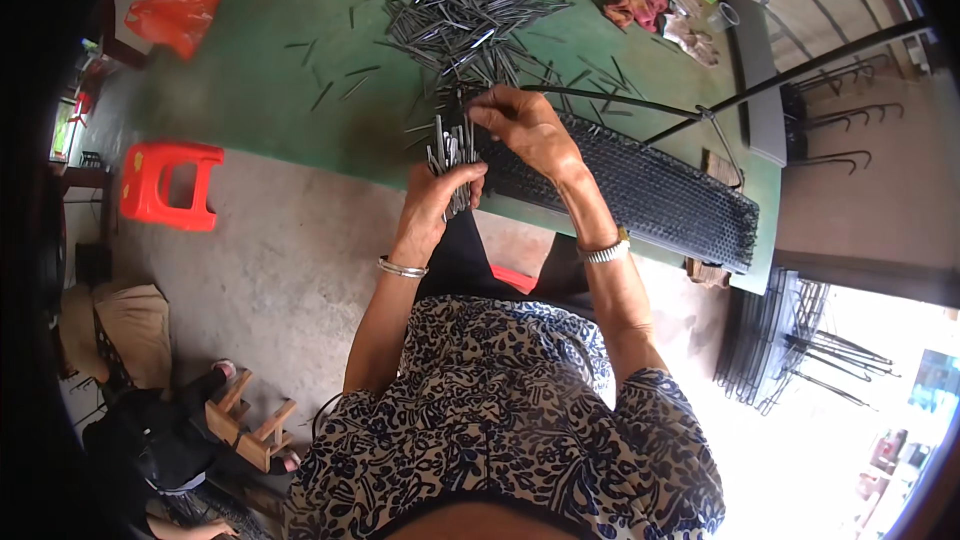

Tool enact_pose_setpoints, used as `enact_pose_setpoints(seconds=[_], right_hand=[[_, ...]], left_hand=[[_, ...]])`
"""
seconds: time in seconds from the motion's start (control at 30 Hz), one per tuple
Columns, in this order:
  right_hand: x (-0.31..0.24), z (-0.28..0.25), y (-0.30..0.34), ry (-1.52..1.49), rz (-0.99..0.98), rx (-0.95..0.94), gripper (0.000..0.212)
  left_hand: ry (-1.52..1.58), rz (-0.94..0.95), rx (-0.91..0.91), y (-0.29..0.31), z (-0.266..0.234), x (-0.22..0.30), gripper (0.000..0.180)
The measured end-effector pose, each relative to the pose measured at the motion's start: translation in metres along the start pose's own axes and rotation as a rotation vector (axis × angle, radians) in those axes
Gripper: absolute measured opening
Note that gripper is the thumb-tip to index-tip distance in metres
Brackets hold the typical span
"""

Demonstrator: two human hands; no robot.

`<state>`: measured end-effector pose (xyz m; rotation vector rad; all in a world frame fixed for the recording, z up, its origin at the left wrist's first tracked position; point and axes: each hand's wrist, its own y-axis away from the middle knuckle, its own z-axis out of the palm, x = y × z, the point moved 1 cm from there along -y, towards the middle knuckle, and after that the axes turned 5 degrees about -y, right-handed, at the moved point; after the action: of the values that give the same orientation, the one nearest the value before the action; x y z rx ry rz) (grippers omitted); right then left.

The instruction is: The person is manually inserting individual metal pins into a mesh grid on a workbench.

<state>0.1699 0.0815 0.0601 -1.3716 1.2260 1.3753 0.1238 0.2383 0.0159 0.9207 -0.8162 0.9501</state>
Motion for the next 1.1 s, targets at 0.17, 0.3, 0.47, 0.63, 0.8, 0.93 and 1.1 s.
enact_pose_setpoints(seconds=[0.17,0.3,0.47,0.63,0.8,0.93,1.1], right_hand=[[-0.004,-0.008,0.008,0.084,0.081,-0.122,0.018],[-0.002,-0.015,0.010,0.139,0.153,-0.166,0.017],[-0.004,-0.019,0.006,0.096,0.165,-0.229,0.013],[-0.008,-0.018,0.000,0.048,0.032,0.052,0.014],[0.009,-0.005,-0.018,0.241,-0.169,0.362,0.015],[0.028,0.004,-0.030,0.392,-0.258,0.404,0.013],[0.030,0.004,-0.033,0.523,-0.346,0.384,0.011]], left_hand=[[-0.112,0.021,-0.010,0.007,0.008,-0.005,0.009],[-0.159,0.007,-0.039,0.005,0.008,-0.014,0.009],[-0.074,0.030,-0.020,0.008,0.008,-0.015,0.010],[0.135,-0.079,0.022,0.005,0.004,-0.020,0.015],[0.186,-0.106,0.010,0.006,0.011,-0.023,0.015],[0.266,-0.169,-0.030,0.009,0.015,-0.030,0.018],[0.364,-0.277,-0.090,0.016,0.021,-0.028,0.021]])
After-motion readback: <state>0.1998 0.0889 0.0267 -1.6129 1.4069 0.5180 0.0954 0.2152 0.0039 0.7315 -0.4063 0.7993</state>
